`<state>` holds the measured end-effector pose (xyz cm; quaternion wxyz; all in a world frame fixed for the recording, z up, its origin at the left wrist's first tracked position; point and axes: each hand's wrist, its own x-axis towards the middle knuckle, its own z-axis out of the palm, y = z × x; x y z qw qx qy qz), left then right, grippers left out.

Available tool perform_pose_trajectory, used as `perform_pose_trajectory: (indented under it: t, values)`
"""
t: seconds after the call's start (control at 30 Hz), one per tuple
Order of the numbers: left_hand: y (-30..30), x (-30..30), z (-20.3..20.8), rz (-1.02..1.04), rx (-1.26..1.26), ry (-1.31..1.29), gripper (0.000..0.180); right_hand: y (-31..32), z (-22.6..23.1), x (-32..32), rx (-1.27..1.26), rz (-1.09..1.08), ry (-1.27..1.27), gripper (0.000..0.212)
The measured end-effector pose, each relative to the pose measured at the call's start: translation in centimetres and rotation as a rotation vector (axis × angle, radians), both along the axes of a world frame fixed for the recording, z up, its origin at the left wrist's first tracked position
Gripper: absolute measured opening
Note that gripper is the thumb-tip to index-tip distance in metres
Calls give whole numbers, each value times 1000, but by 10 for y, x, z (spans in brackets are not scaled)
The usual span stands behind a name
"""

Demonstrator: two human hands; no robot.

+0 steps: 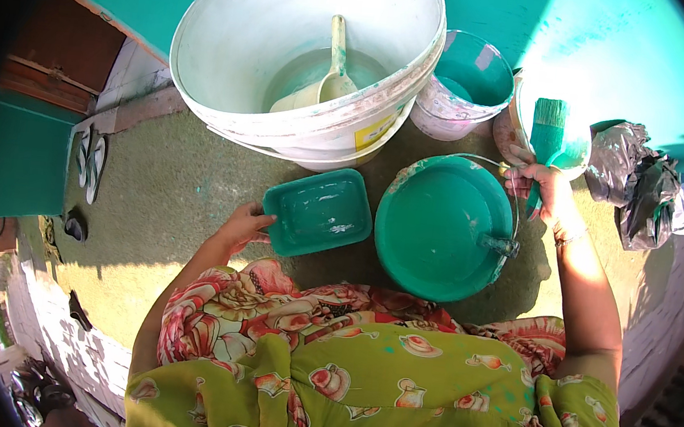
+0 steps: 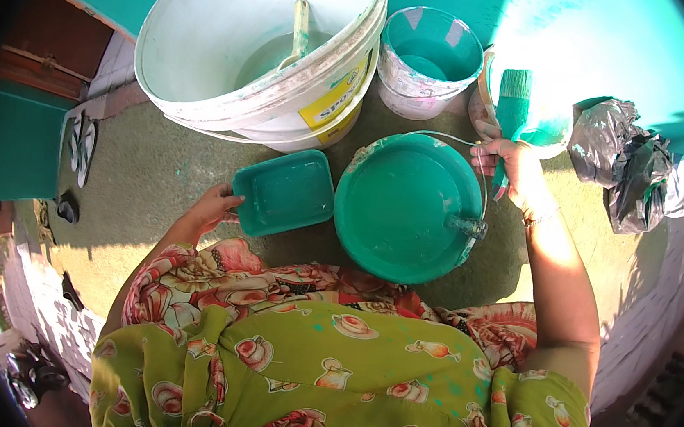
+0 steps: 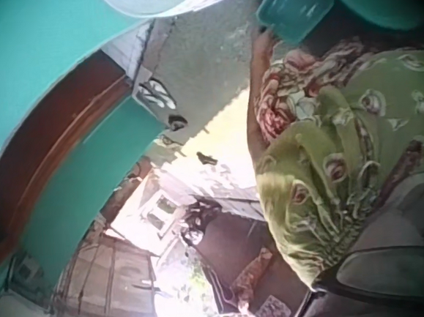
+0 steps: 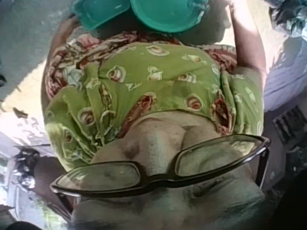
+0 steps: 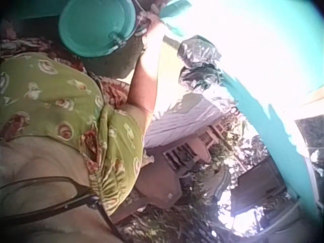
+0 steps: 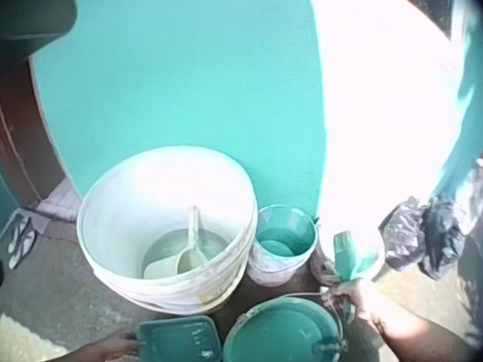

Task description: The person mixes green paint between several buckets using a brush and their hands.

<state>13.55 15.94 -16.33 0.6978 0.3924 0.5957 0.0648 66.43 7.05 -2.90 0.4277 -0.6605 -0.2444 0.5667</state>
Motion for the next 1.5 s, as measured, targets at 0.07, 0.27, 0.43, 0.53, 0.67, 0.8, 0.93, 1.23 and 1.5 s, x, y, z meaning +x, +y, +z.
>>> perform_pose_trajectory:
  t: [0.07,0.27,0.43,0.53,0.67,0.8,0.93,1.23,1.5]
  values:
    - [1,0,-2,29,-14,-21,32,2,-2,1,29,-39,77,48]
    - [3,-6,-13,31,-78,-94,27,5,29,-15,-56,24,0,37]
    - [8,-12,-17,104,-119,-171,32,1,49,-27,-243,183,18,26]
    - [16,-27,-18,101,-155,-246,43,4,61,-38,-257,297,-108,25]
    - [15,-42,-12,149,-165,-313,65,5,67,-42,-304,135,76,24]
    - [12,-59,-2,244,-156,-413,77,-3,73,-50,-296,117,207,22]
    - [14,-84,-7,240,-176,-433,76,-7,82,-59,-328,135,268,21]
    - [-6,-91,7,362,-245,-400,80,7,63,-46,-388,-93,216,8]
    - [-2,-122,25,362,-154,-404,81,9,39,-41,-289,-190,112,12]
